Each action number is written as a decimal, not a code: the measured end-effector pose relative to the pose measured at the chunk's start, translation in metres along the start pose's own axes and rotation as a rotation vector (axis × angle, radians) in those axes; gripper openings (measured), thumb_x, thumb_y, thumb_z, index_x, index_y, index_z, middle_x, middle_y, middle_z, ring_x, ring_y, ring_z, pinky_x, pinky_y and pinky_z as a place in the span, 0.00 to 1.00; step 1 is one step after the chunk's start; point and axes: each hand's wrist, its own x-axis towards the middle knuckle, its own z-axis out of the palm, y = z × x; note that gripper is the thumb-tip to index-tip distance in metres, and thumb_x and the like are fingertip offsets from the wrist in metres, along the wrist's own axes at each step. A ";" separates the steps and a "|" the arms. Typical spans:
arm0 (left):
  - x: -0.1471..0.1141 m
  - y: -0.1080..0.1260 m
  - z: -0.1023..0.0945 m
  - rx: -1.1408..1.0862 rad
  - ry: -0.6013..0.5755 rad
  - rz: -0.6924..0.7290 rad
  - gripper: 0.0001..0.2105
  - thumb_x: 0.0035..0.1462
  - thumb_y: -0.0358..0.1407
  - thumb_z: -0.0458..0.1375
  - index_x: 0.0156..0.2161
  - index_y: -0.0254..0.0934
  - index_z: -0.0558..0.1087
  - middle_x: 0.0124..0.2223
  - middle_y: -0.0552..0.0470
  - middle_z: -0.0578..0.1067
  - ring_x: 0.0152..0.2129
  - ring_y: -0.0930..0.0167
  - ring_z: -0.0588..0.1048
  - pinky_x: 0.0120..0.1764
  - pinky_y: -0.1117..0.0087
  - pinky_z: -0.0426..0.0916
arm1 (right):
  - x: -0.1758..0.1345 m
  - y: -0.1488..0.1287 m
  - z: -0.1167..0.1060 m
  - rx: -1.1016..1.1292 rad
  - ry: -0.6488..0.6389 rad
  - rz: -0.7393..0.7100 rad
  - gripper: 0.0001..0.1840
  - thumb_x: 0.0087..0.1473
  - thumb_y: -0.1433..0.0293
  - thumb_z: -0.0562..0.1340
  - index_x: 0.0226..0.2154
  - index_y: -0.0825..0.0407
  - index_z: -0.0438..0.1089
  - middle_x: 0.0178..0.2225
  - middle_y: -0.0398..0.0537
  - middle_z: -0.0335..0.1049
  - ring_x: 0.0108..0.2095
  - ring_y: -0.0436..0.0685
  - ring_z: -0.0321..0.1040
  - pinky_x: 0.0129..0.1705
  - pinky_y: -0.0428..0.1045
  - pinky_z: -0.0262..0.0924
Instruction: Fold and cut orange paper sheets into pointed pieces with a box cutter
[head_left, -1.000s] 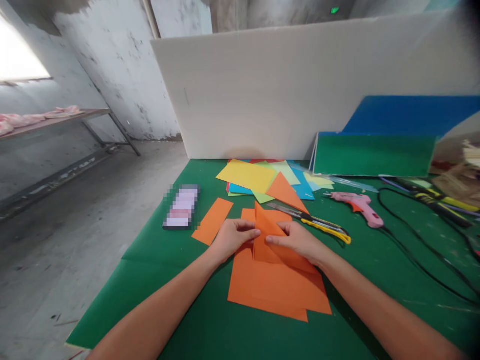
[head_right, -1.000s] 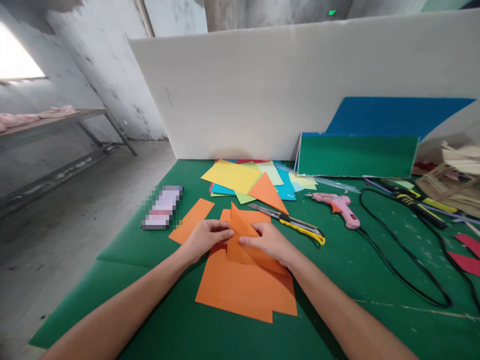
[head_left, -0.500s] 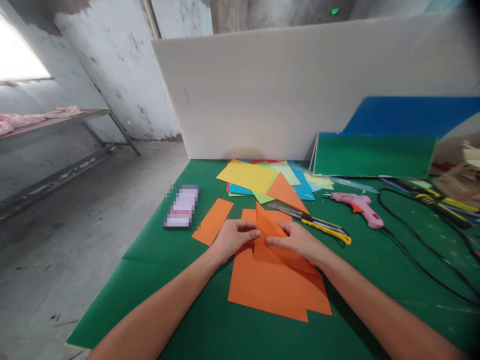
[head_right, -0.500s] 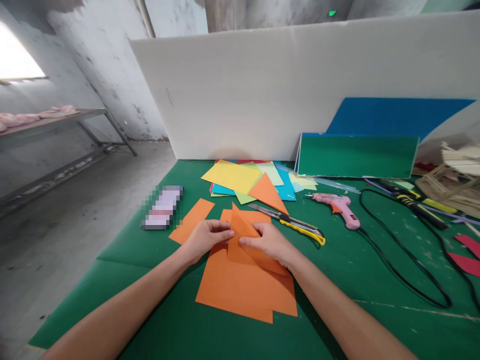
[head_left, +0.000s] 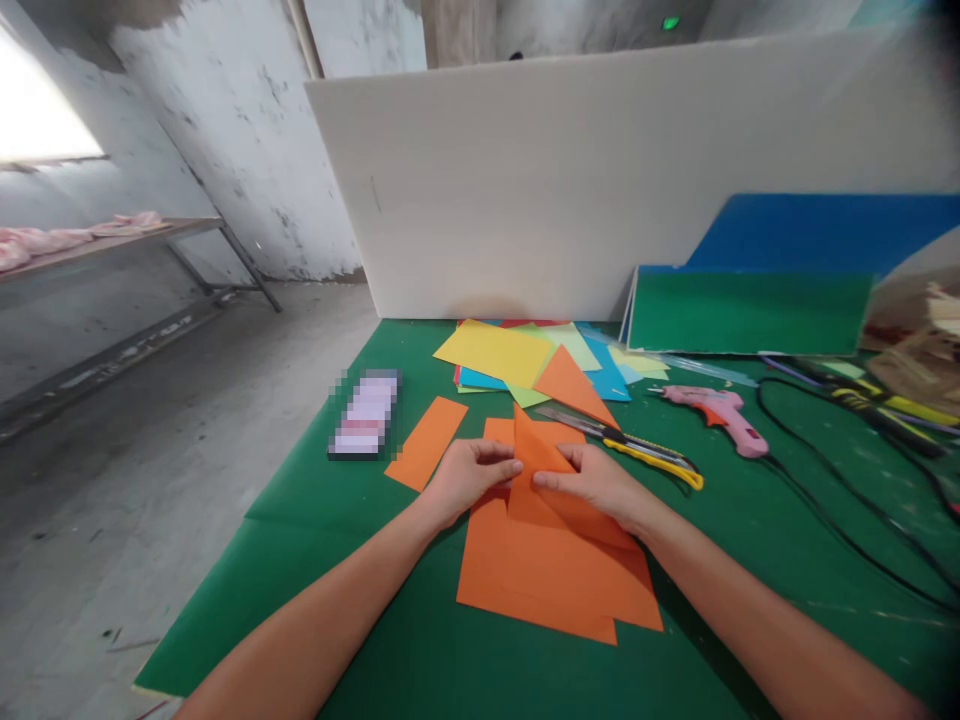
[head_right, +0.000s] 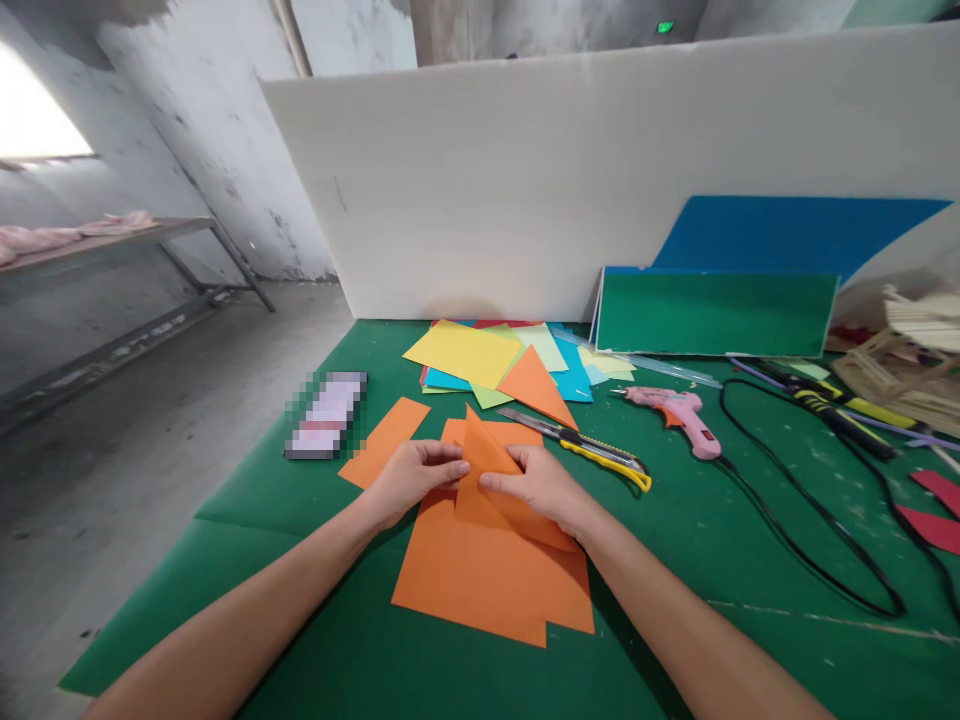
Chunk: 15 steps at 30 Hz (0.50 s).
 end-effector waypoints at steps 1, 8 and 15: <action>0.000 -0.001 0.000 0.005 -0.009 0.006 0.16 0.36 0.36 0.74 0.32 0.31 0.78 0.30 0.49 0.79 0.26 0.72 0.77 0.32 0.71 0.73 | 0.000 0.001 0.000 0.007 0.003 -0.002 0.22 0.44 0.58 0.69 0.40 0.54 0.74 0.38 0.49 0.78 0.38 0.64 0.74 0.36 0.52 0.67; 0.003 -0.008 -0.003 0.088 -0.034 0.045 0.14 0.40 0.36 0.73 0.32 0.33 0.78 0.31 0.49 0.79 0.28 0.69 0.77 0.32 0.70 0.73 | 0.002 0.007 -0.003 0.086 -0.030 0.004 0.23 0.43 0.55 0.70 0.38 0.53 0.75 0.35 0.48 0.78 0.34 0.60 0.74 0.33 0.48 0.66; 0.004 -0.009 -0.004 0.146 -0.020 0.088 0.13 0.42 0.33 0.71 0.35 0.33 0.77 0.32 0.49 0.78 0.30 0.69 0.77 0.33 0.71 0.72 | 0.003 0.006 -0.003 0.092 -0.029 0.038 0.21 0.41 0.55 0.71 0.34 0.54 0.75 0.29 0.46 0.76 0.26 0.55 0.70 0.26 0.46 0.60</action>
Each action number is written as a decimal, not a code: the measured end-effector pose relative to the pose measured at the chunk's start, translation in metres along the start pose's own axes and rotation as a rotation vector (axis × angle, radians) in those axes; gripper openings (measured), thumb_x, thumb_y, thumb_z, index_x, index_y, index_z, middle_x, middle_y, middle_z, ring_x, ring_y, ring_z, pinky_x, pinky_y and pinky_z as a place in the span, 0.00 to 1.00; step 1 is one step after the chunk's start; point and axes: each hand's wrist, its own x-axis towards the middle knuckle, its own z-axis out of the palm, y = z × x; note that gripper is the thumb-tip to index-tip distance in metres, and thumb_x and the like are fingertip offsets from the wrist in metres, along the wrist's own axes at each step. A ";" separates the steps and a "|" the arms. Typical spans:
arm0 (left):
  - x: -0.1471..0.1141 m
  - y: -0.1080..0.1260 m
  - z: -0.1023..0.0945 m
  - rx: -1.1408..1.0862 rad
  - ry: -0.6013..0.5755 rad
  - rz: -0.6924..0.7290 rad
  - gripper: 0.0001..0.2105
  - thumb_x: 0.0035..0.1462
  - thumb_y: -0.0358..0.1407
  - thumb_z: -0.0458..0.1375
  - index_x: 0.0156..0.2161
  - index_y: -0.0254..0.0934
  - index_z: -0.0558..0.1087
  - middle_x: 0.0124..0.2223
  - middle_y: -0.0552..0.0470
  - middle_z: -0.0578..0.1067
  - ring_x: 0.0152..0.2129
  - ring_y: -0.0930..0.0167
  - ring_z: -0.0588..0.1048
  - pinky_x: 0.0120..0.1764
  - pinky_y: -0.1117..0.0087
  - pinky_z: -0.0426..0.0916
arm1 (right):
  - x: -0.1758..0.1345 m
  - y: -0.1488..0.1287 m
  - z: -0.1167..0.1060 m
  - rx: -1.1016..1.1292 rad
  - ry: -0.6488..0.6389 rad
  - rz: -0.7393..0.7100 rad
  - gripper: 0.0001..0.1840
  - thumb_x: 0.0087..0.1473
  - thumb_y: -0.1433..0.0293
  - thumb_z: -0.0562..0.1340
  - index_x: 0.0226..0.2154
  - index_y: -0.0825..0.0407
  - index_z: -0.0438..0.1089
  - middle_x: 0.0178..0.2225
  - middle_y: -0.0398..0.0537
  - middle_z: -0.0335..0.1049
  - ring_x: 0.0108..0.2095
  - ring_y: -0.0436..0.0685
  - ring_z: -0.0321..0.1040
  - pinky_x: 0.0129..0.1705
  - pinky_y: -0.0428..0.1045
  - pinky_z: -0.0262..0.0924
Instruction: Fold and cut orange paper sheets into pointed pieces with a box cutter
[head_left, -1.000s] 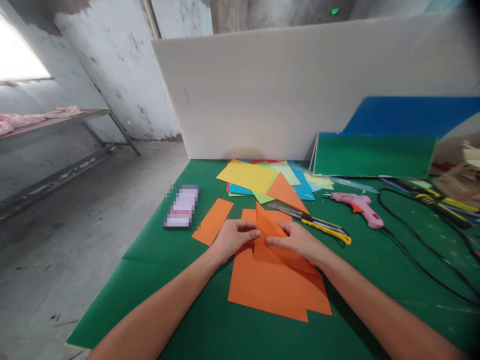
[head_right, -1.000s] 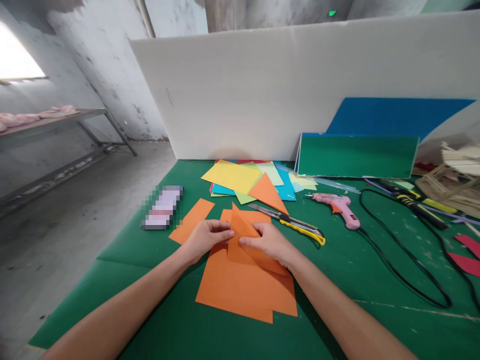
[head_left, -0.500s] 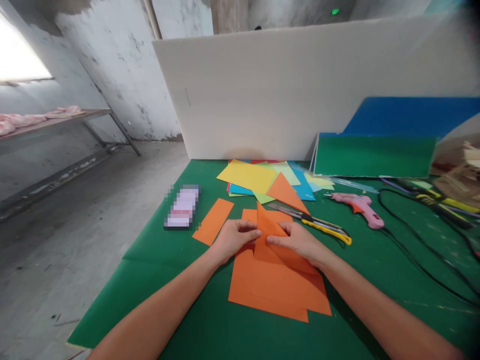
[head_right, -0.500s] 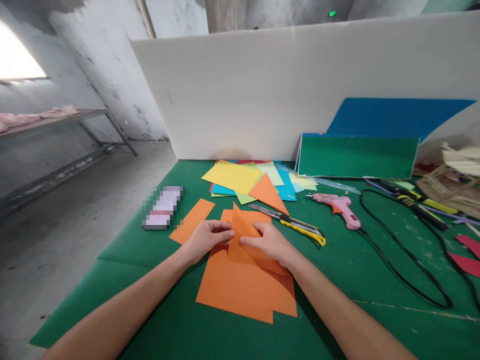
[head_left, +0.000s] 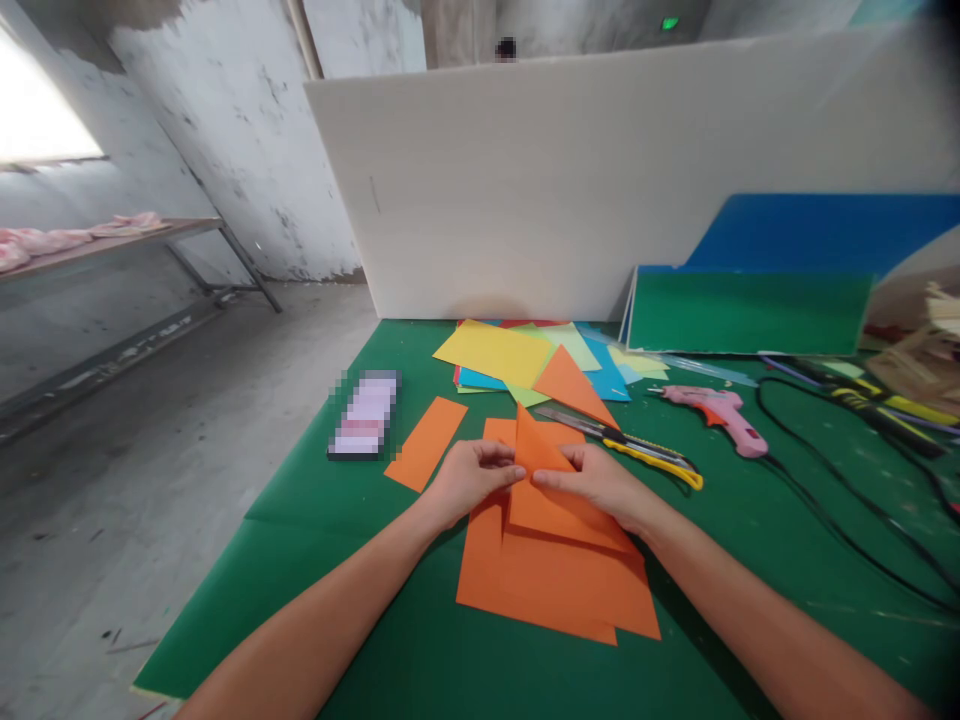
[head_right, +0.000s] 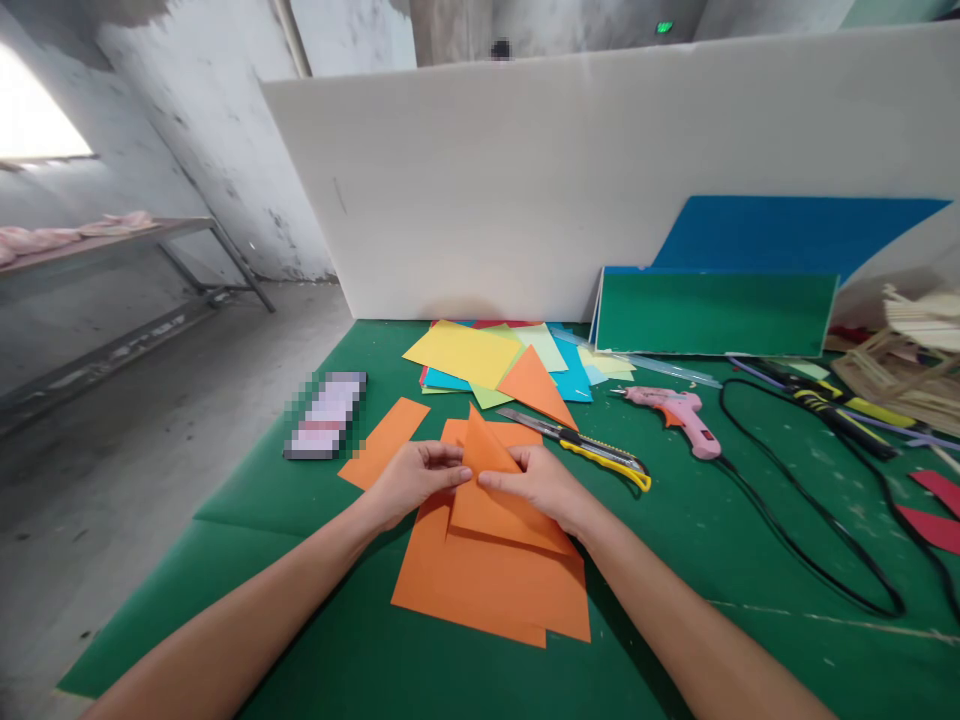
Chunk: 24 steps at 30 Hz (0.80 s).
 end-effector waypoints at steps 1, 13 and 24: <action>0.000 0.001 0.000 -0.009 0.007 0.003 0.14 0.41 0.32 0.71 0.35 0.33 0.77 0.31 0.50 0.78 0.30 0.70 0.77 0.33 0.72 0.72 | 0.000 0.000 0.000 0.004 0.008 0.000 0.22 0.41 0.55 0.71 0.33 0.54 0.75 0.28 0.45 0.76 0.26 0.54 0.70 0.26 0.46 0.60; -0.001 0.004 -0.001 -0.051 -0.015 -0.029 0.13 0.42 0.30 0.70 0.35 0.32 0.74 0.30 0.52 0.75 0.28 0.73 0.75 0.33 0.73 0.71 | 0.002 0.004 0.000 0.015 0.067 -0.025 0.19 0.41 0.56 0.72 0.29 0.54 0.73 0.25 0.42 0.73 0.24 0.52 0.67 0.25 0.45 0.57; 0.000 0.003 -0.004 0.095 -0.047 0.136 0.12 0.45 0.32 0.65 0.37 0.35 0.73 0.33 0.55 0.71 0.21 0.80 0.65 0.29 0.76 0.62 | 0.002 0.001 0.004 -0.009 0.013 -0.161 0.24 0.46 0.56 0.69 0.44 0.49 0.72 0.43 0.47 0.76 0.44 0.64 0.72 0.40 0.51 0.66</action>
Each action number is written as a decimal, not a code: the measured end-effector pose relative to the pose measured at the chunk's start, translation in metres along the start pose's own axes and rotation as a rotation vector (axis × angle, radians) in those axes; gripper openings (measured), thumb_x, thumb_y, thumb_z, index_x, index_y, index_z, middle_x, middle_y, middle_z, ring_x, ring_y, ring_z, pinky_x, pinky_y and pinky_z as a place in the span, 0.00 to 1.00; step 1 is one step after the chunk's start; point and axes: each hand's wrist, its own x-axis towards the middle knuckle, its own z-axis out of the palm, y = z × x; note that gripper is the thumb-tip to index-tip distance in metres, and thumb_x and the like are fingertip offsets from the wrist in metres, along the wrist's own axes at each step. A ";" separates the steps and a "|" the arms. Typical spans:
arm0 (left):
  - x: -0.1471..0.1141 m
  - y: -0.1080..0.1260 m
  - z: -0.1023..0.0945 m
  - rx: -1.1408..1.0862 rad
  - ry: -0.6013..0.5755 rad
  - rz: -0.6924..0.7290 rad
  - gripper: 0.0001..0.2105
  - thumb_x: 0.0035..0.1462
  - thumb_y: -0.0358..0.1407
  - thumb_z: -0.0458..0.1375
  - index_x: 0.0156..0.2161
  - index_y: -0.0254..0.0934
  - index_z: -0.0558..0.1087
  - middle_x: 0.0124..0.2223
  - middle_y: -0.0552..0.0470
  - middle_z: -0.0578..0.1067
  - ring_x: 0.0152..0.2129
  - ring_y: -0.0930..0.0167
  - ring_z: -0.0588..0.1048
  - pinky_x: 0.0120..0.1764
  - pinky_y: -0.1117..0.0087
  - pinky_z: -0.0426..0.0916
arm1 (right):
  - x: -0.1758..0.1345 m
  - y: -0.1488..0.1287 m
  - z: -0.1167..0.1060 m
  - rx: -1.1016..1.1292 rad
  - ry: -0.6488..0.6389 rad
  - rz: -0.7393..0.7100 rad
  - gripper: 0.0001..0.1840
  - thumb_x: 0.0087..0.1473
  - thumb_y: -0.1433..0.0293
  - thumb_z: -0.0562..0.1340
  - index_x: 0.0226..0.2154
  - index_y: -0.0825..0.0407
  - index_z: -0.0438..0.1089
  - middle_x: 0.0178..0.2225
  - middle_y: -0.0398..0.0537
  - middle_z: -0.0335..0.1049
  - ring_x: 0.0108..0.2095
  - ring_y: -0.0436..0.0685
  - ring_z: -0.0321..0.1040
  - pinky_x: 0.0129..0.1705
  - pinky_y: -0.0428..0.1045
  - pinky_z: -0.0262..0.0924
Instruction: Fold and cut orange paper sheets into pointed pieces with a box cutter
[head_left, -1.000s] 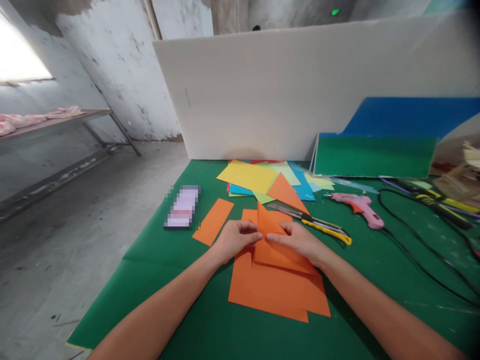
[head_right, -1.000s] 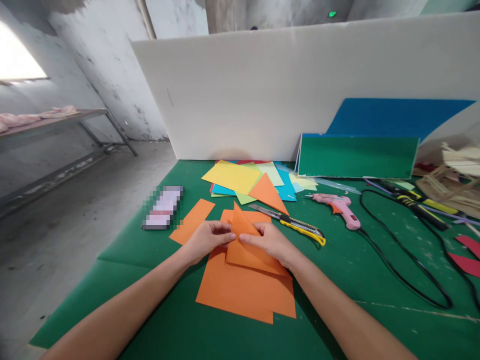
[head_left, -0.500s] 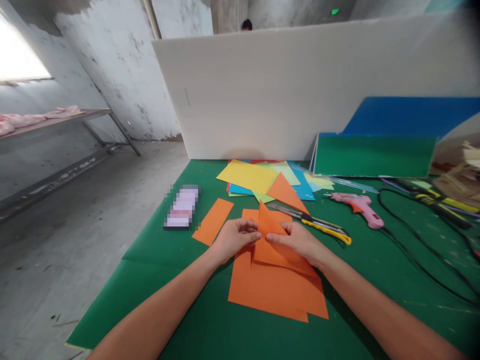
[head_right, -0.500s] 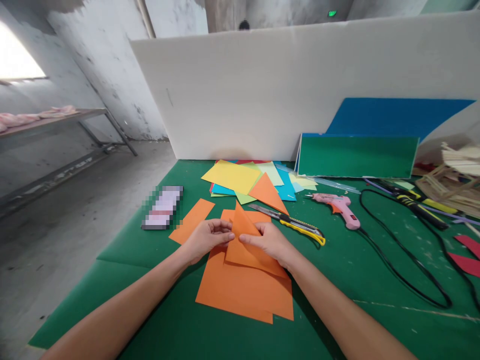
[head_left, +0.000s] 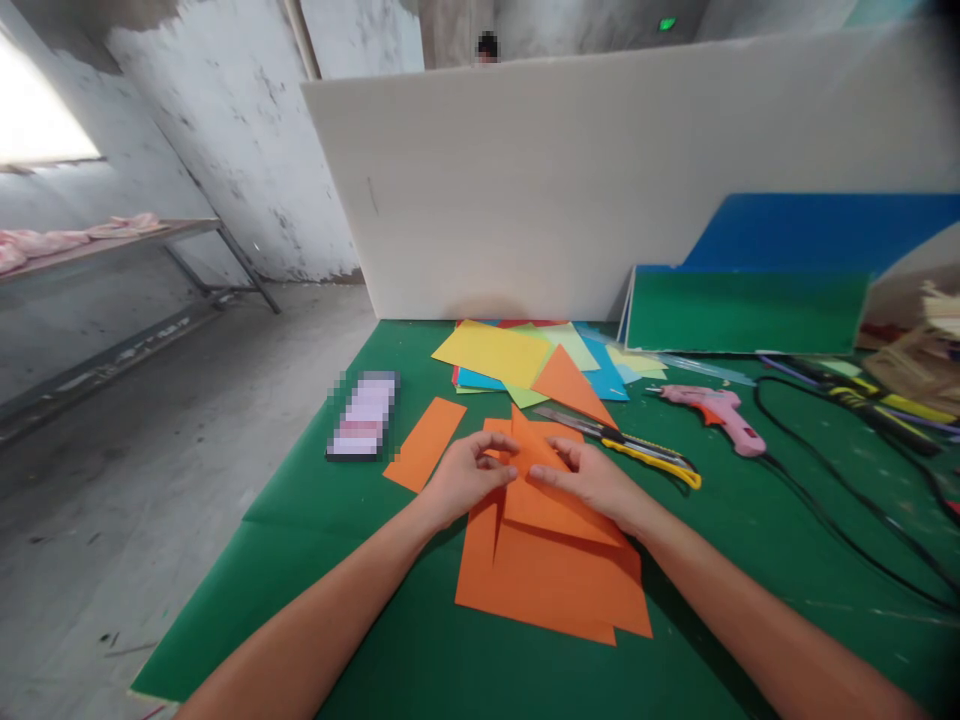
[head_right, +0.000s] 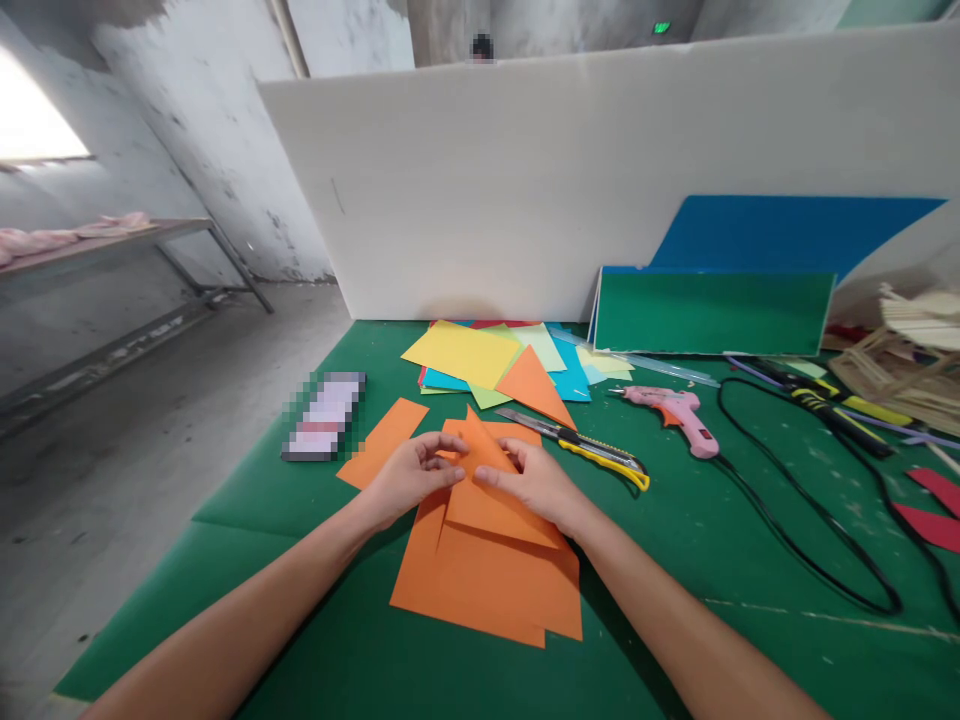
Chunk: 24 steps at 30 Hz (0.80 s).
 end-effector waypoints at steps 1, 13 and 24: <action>0.000 0.000 0.000 0.008 -0.010 -0.019 0.14 0.45 0.32 0.65 0.40 0.35 0.73 0.32 0.55 0.71 0.21 0.79 0.65 0.29 0.75 0.61 | 0.000 -0.001 0.000 0.019 -0.016 -0.023 0.25 0.46 0.57 0.69 0.46 0.48 0.71 0.46 0.48 0.75 0.47 0.64 0.71 0.43 0.52 0.66; -0.007 0.013 0.005 0.054 -0.054 0.004 0.26 0.49 0.31 0.63 0.55 0.32 0.70 0.21 0.59 0.66 0.20 0.76 0.63 0.30 0.73 0.61 | 0.000 0.000 -0.003 0.239 -0.059 0.072 0.31 0.41 0.61 0.73 0.48 0.46 0.66 0.40 0.48 0.77 0.40 0.61 0.75 0.40 0.53 0.67; -0.011 0.007 0.011 0.155 -0.251 0.026 0.25 0.48 0.30 0.62 0.54 0.36 0.72 0.41 0.47 0.77 0.24 0.77 0.69 0.31 0.74 0.66 | 0.007 0.006 -0.008 0.205 0.139 0.068 0.22 0.43 0.50 0.69 0.28 0.50 0.70 0.23 0.40 0.68 0.23 0.51 0.62 0.27 0.48 0.55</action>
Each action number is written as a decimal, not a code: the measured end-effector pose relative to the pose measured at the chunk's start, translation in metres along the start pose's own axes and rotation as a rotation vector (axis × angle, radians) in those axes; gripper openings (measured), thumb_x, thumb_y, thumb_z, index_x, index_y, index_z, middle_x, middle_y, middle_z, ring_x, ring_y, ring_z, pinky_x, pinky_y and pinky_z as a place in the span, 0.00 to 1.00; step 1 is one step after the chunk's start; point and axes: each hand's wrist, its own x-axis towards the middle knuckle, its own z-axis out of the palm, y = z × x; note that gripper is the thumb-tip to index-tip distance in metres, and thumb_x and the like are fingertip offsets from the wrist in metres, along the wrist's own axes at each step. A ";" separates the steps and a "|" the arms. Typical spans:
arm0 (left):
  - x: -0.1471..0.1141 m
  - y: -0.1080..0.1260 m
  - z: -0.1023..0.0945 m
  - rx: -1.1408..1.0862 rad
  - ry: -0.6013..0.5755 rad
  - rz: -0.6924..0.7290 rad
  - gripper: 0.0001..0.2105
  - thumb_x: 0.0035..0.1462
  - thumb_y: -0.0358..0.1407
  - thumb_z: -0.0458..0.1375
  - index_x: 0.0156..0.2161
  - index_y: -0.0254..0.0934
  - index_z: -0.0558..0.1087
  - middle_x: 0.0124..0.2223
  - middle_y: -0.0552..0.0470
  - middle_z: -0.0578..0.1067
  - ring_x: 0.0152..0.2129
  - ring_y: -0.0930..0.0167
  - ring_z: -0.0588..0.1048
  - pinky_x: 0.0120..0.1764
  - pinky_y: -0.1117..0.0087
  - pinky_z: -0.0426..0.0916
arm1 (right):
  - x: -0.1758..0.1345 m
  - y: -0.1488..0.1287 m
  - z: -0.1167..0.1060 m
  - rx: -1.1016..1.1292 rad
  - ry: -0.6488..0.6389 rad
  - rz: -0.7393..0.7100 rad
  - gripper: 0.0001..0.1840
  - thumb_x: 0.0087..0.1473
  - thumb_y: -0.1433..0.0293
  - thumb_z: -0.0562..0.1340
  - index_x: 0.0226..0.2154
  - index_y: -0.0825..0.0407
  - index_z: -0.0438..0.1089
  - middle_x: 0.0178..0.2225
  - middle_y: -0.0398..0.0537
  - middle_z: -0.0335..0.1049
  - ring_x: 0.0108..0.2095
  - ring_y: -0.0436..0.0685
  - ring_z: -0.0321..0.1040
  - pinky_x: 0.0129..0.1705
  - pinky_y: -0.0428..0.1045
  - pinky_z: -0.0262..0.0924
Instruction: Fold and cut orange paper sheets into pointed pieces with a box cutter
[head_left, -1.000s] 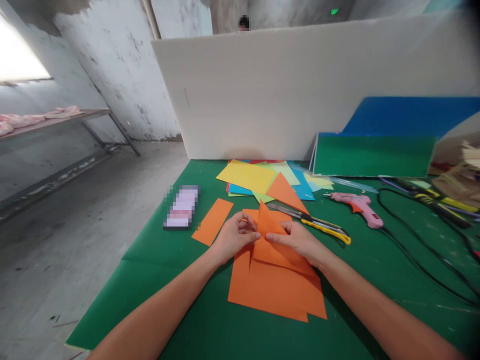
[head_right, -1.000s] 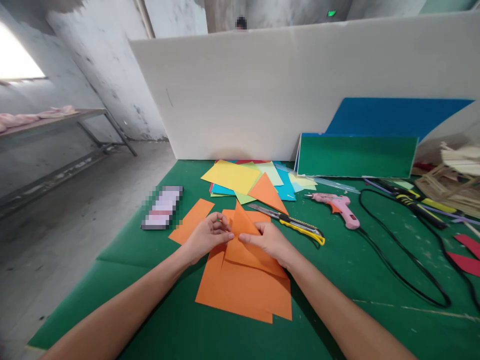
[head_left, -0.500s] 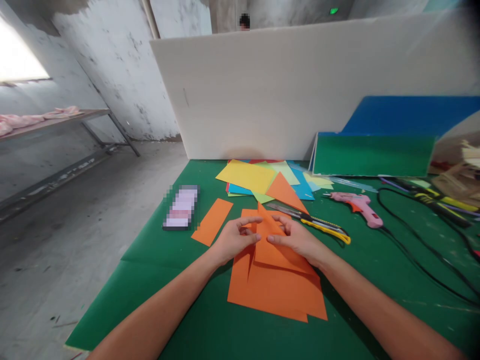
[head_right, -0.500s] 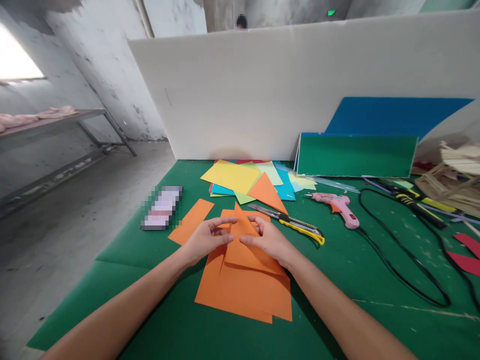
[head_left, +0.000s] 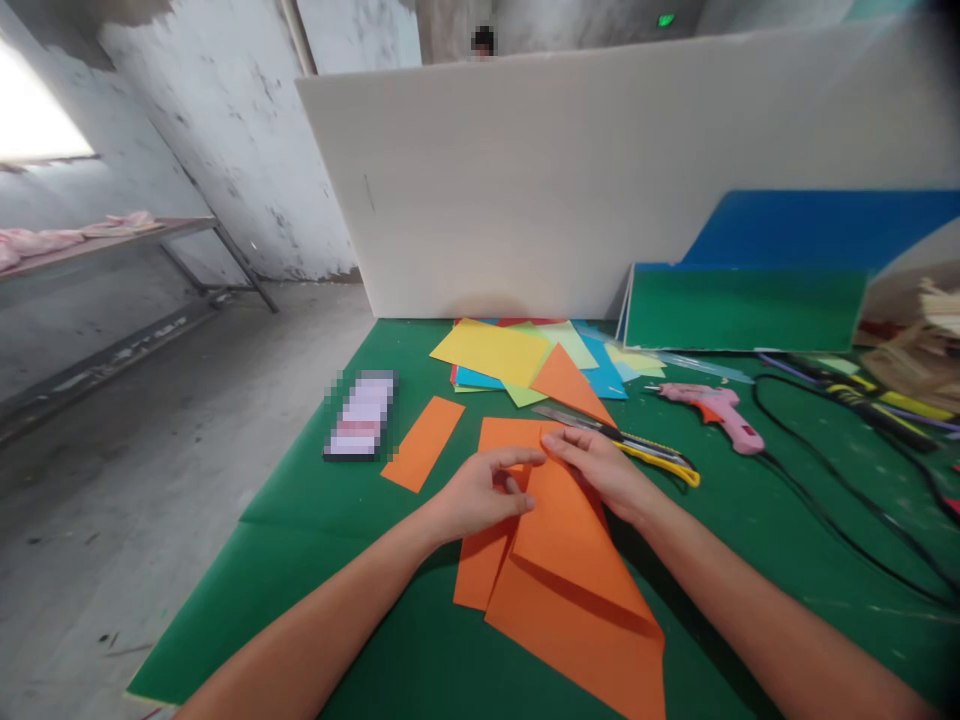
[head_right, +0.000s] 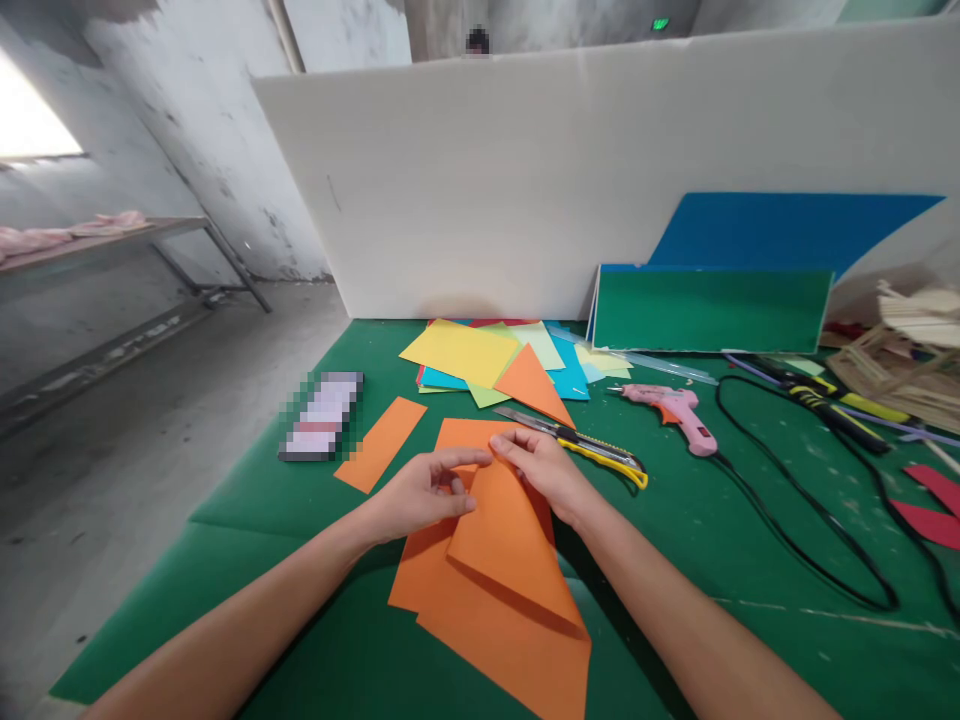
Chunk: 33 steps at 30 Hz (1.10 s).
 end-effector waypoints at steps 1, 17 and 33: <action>0.000 -0.001 0.000 0.008 -0.005 0.011 0.25 0.48 0.30 0.62 0.54 0.37 0.72 0.44 0.46 0.76 0.24 0.77 0.69 0.31 0.73 0.66 | 0.000 0.001 -0.001 -0.005 0.003 -0.008 0.22 0.43 0.50 0.69 0.28 0.51 0.70 0.23 0.40 0.67 0.22 0.50 0.61 0.27 0.47 0.53; -0.003 0.000 -0.003 0.085 -0.028 -0.014 0.22 0.50 0.30 0.60 0.52 0.38 0.74 0.51 0.46 0.75 0.25 0.77 0.69 0.32 0.73 0.67 | -0.001 0.003 -0.001 -0.013 0.028 -0.099 0.20 0.43 0.53 0.70 0.25 0.53 0.70 0.22 0.38 0.61 0.23 0.47 0.50 0.28 0.47 0.47; 0.001 -0.005 0.000 0.051 0.064 -0.012 0.06 0.48 0.31 0.62 0.34 0.35 0.72 0.36 0.51 0.76 0.28 0.75 0.73 0.33 0.73 0.68 | 0.000 0.003 -0.002 0.080 0.028 -0.020 0.21 0.39 0.53 0.72 0.27 0.52 0.70 0.25 0.41 0.70 0.25 0.51 0.64 0.31 0.47 0.57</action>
